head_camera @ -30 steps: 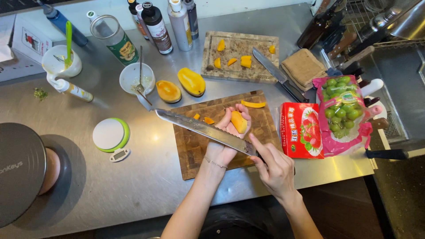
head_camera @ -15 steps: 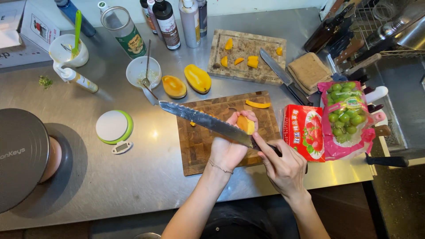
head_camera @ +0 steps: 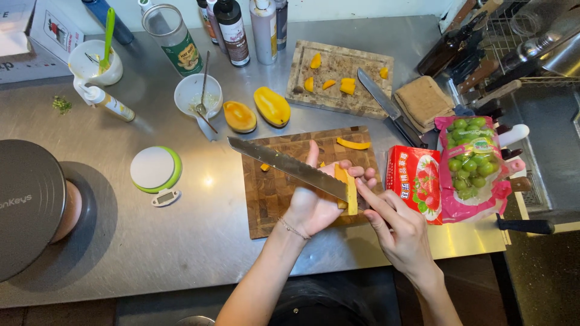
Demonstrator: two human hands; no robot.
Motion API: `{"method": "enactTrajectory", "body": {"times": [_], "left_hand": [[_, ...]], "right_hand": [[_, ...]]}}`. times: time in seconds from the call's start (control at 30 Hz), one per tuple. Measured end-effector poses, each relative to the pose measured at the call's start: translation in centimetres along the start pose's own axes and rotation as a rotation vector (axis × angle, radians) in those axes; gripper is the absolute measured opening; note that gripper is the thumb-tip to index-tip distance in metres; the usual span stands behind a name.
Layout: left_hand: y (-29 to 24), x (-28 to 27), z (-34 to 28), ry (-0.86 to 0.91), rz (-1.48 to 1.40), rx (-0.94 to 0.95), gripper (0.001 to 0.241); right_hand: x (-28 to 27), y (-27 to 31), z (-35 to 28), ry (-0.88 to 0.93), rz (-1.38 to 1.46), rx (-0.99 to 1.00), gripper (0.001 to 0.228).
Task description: The person slices ripe mangoes on a wooden cutting board, cutting wedges off the pit with a serrated knife and arranging the slices. They peel and trim a second mango, moving cut pieces and peels aside on the board as they work.
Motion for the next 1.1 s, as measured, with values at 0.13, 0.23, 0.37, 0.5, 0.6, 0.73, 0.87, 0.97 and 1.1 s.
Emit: {"method": "enactTrajectory", "body": {"times": [0.13, 0.23, 0.37, 0.5, 0.6, 0.73, 0.87, 0.97, 1.1], "left_hand": [[0.1, 1.2, -0.2, 0.03, 0.036, -0.038, 0.083], [0.3, 2.2, -0.2, 0.058, 0.104, -0.1, 0.089], [0.6, 3.3, -0.4, 0.145, 0.179, -0.146, 0.09], [0.8, 3.5, -0.5, 0.099, 0.381, -0.017, 0.072], [0.3, 2.2, -2.0, -0.122, 0.712, 0.138, 0.047], [1.1, 0.5, -2.9, -0.163, 0.789, 0.19, 0.04], [1.7, 0.4, -2.9, -0.224, 0.767, 0.185, 0.037], [2.0, -1.2, -3.3, -0.262, 0.75, 0.174, 0.037], [2.3, -4.4, -4.3, -0.224, 0.735, 0.171, 0.039]], "right_hand": [[-0.2, -0.3, 0.3, 0.056, 0.072, 0.006, 0.046], [-1.0, 1.1, 0.2, 0.009, 0.132, -0.183, 0.044], [-0.4, -0.7, 0.2, 0.062, 0.2, -0.052, 0.043], [-0.9, -0.9, 0.1, 0.035, 0.217, -0.01, 0.042], [-1.6, -0.1, -0.2, -0.026, 0.137, -0.059, 0.042], [-2.1, 0.7, -0.2, -0.04, -0.013, -0.025, 0.044], [-1.8, 0.6, 0.0, -0.038, -0.075, -0.027, 0.048], [-1.4, 0.3, 0.1, -0.038, -0.11, -0.024, 0.047], [-0.4, -0.8, 0.4, 0.008, 0.041, 0.017, 0.044]]}}
Point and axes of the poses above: each hand's wrist, its own z-axis towards the middle knuckle, its own x-axis out of the palm, y = z × x, the point moved 8 cm from there along z, towards the middle knuckle, and after that the axes turned 7 degrees about y, right-handed, at the moved point
